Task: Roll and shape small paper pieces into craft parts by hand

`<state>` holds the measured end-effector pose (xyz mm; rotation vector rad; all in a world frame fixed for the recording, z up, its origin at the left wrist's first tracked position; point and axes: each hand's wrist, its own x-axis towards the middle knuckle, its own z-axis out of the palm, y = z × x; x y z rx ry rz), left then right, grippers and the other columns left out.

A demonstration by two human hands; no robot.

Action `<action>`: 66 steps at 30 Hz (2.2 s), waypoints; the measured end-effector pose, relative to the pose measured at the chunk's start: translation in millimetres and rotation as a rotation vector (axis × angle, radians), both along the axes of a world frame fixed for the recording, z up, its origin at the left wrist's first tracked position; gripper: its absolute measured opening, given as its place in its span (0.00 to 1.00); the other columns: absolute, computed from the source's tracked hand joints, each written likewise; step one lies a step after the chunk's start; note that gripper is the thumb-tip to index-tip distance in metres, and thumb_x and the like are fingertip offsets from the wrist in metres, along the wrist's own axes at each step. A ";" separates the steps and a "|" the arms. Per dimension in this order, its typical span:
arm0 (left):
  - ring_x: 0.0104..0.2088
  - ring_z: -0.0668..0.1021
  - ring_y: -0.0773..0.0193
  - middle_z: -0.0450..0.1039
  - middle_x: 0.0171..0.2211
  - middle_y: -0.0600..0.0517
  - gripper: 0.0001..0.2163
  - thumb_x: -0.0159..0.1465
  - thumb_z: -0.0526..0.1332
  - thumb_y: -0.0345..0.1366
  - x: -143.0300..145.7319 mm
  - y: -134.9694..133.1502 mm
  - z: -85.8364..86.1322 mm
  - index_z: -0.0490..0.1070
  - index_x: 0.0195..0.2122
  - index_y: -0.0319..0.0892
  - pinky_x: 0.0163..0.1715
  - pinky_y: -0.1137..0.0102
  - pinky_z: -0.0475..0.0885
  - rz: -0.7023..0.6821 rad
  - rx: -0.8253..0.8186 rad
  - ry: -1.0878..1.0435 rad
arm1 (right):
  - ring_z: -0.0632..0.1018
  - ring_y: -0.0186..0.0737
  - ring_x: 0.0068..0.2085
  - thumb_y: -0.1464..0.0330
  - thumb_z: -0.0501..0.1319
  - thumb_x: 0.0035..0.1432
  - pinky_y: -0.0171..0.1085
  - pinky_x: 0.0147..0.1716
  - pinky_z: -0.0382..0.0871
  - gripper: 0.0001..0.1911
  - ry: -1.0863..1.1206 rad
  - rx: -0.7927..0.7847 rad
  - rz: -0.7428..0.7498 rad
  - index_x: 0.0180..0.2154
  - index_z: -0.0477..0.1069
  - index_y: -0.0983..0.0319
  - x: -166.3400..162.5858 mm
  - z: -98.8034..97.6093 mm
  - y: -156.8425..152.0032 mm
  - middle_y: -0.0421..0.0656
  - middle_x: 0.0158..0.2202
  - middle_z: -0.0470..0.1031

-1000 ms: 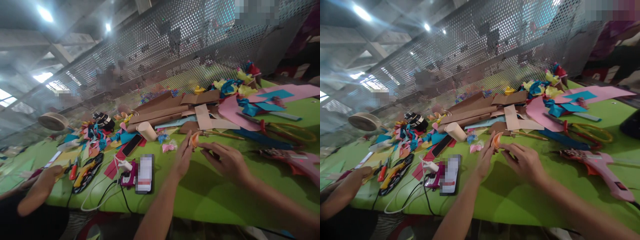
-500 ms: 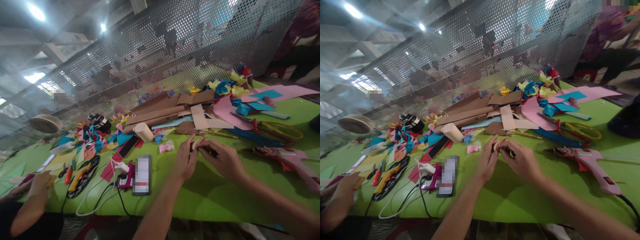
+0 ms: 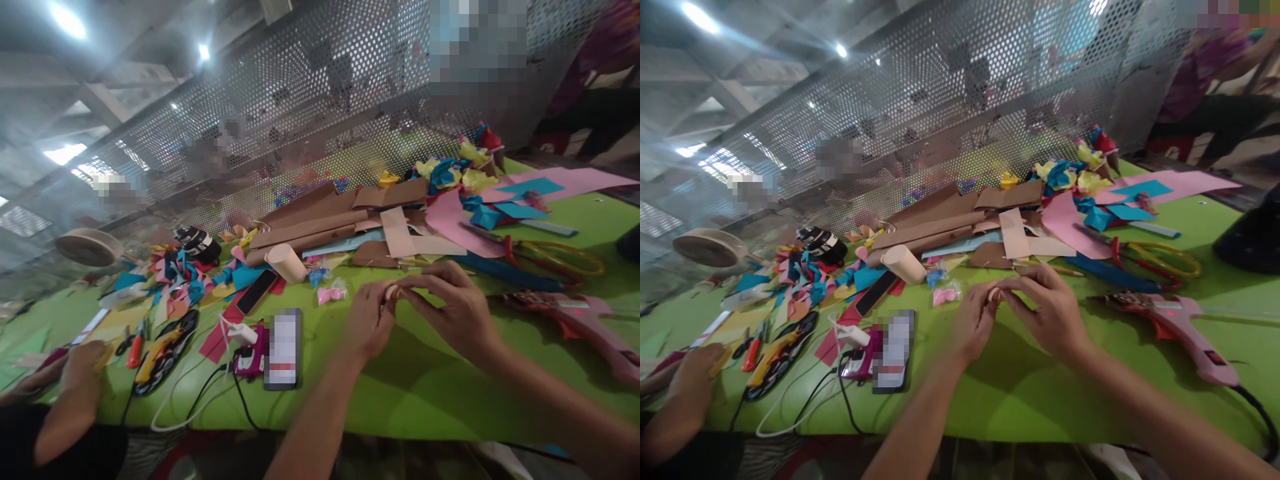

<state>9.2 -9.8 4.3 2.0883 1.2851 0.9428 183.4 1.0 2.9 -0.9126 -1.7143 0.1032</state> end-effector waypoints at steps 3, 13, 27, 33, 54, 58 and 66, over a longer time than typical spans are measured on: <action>0.55 0.76 0.50 0.77 0.53 0.45 0.17 0.75 0.47 0.45 -0.4 0.4 0.2 0.70 0.56 0.47 0.58 0.53 0.70 -0.024 -0.002 0.040 | 0.78 0.46 0.40 0.69 0.63 0.66 0.44 0.38 0.71 0.08 -0.100 0.054 -0.031 0.38 0.82 0.54 1.6 1.6 2.5 0.46 0.37 0.77; 0.54 0.76 0.50 0.77 0.52 0.44 0.15 0.72 0.52 0.39 -5.9 -1.2 0.3 0.68 0.57 0.45 0.56 0.53 0.71 -0.017 0.003 0.036 | 0.79 0.47 0.41 0.67 0.62 0.68 0.45 0.40 0.68 0.09 -0.197 0.022 0.059 0.39 0.82 0.54 2.4 -1.1 6.9 0.46 0.39 0.81; 0.58 0.74 0.52 0.75 0.57 0.46 0.18 0.76 0.46 0.44 -5.9 1.7 -6.1 0.68 0.60 0.49 0.60 0.55 0.68 0.004 -0.022 -0.119 | 0.79 0.50 0.46 0.68 0.64 0.66 0.49 0.44 0.74 0.08 -0.018 -0.020 0.012 0.46 0.78 0.54 0.1 1.2 5.3 0.47 0.43 0.79; 0.61 0.73 0.54 0.72 0.60 0.45 0.20 0.76 0.48 0.46 -5.6 4.8 -11.5 0.68 0.62 0.46 0.64 0.55 0.65 0.029 -0.068 -0.280 | 0.79 0.50 0.40 0.68 0.64 0.65 0.48 0.39 0.71 0.07 -0.086 0.052 -0.073 0.35 0.80 0.53 0.6 1.3 -0.2 0.46 0.38 0.76; 0.60 0.73 0.55 0.71 0.62 0.44 0.21 0.74 0.48 0.48 -4.1 4.1 -6.2 0.67 0.62 0.44 0.60 0.59 0.68 0.070 -0.301 -0.550 | 0.76 0.42 0.37 0.70 0.61 0.69 0.41 0.34 0.63 0.13 -0.316 0.132 0.002 0.46 0.83 0.52 -9.9 -21.2 -0.3 0.44 0.37 0.81; 0.61 0.73 0.54 0.71 0.62 0.43 0.22 0.74 0.49 0.49 -4.9 4.5 -8.0 0.66 0.63 0.43 0.61 0.58 0.67 0.084 -0.327 -0.544 | 0.76 0.42 0.36 0.71 0.61 0.69 0.41 0.33 0.64 0.12 -0.315 0.156 0.015 0.47 0.83 0.55 -9.6 -19.4 0.0 0.45 0.37 0.81; 0.65 0.70 0.54 0.70 0.64 0.46 0.21 0.74 0.49 0.46 -3.0 4.1 -9.9 0.67 0.63 0.46 0.65 0.57 0.64 0.100 -0.312 -0.546 | 0.76 0.45 0.38 0.72 0.61 0.68 0.43 0.35 0.67 0.15 -0.333 0.127 0.047 0.52 0.80 0.55 -10.1 -23.3 0.5 0.47 0.40 0.81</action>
